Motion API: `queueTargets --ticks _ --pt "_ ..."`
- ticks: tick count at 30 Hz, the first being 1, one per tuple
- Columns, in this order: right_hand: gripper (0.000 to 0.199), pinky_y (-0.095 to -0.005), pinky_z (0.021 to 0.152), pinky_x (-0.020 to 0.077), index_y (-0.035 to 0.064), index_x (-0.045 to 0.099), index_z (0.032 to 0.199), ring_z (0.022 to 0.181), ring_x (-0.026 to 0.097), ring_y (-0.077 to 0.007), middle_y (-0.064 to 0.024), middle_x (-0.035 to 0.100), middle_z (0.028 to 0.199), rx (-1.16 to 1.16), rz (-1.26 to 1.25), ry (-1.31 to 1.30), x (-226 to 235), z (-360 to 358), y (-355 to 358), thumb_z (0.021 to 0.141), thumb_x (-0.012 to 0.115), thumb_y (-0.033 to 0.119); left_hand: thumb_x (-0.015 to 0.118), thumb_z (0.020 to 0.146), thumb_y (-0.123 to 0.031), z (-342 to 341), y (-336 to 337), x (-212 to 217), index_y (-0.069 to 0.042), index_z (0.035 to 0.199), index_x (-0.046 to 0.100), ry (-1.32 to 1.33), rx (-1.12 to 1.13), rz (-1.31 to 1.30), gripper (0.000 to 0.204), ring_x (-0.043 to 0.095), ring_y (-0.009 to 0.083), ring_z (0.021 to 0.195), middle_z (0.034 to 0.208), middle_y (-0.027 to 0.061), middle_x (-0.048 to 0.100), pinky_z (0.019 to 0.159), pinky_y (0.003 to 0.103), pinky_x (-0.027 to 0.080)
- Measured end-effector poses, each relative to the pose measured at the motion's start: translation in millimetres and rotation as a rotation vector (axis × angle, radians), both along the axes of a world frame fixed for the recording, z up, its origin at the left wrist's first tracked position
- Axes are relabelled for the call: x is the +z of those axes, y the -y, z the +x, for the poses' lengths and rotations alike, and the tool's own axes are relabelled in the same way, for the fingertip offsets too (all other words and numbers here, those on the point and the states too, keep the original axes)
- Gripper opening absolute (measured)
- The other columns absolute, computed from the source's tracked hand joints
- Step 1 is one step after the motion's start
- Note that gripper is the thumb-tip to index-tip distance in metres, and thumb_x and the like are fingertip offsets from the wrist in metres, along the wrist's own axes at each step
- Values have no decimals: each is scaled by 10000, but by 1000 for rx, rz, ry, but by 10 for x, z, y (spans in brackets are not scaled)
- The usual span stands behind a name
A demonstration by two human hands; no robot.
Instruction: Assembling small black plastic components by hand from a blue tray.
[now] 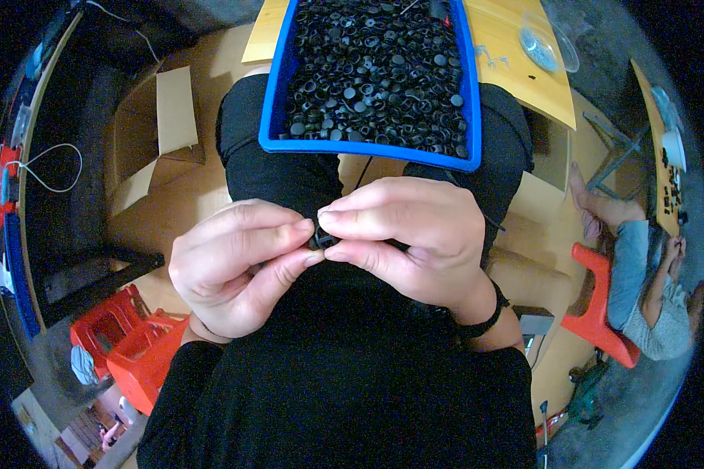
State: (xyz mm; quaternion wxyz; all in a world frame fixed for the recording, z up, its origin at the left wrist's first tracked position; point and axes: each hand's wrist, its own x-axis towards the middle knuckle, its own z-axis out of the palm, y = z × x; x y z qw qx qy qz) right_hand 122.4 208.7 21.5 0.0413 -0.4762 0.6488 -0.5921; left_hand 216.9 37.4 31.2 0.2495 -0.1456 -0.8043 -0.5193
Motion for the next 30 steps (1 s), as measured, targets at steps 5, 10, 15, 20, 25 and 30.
queueTargets --ticks 5,10,15,20,25,30 --pt "233 -273 611 525 39 678 882 716 666 -231 -125 671 848 23 -21 9 30 15 -4 658 744 43 775 649 -65 14 -6 23 75 903 642 54 -36 68 319 630 209 667 774 166 642 605 264 494" --pt "257 -278 664 530 25 673 934 768 672 -237 -129 675 882 156 -43 163 -14 3 -13 681 718 16 795 650 -174 -37 44 37 52 1010 633 102 -22 77 454 613 183 730 816 144 633 653 264 480" --pt "257 -277 691 526 7 670 933 790 671 -224 -143 674 884 256 -79 316 -61 -25 -24 683 728 29 765 682 -195 -68 56 2 59 965 650 100 -139 43 397 646 303 864 924 212 645 746 348 516" --pt "254 -269 699 529 -12 666 928 795 669 -204 -140 675 889 343 -127 399 -122 -89 -25 685 739 16 740 649 -48 -133 24 -57 66 882 652 -21 -149 38 275 658 280 746 849 174 650 646 300 525" --pt "212 -249 722 531 -18 658 904 797 653 -149 -113 671 879 368 -99 641 -195 -107 -121 707 736 0 738 656 -63 -178 -66 -135 47 835 656 28 -126 -1 226 653 259 709 815 159 651 632 307 522" --pt "181 -224 656 500 2 640 884 729 599 -98 -43 624 821 179 -17 830 -356 -149 -284 720 719 7 738 696 -96 -287 -250 -300 7 998 627 293 -79 2 338 625 233 756 909 135 640 673 286 497"
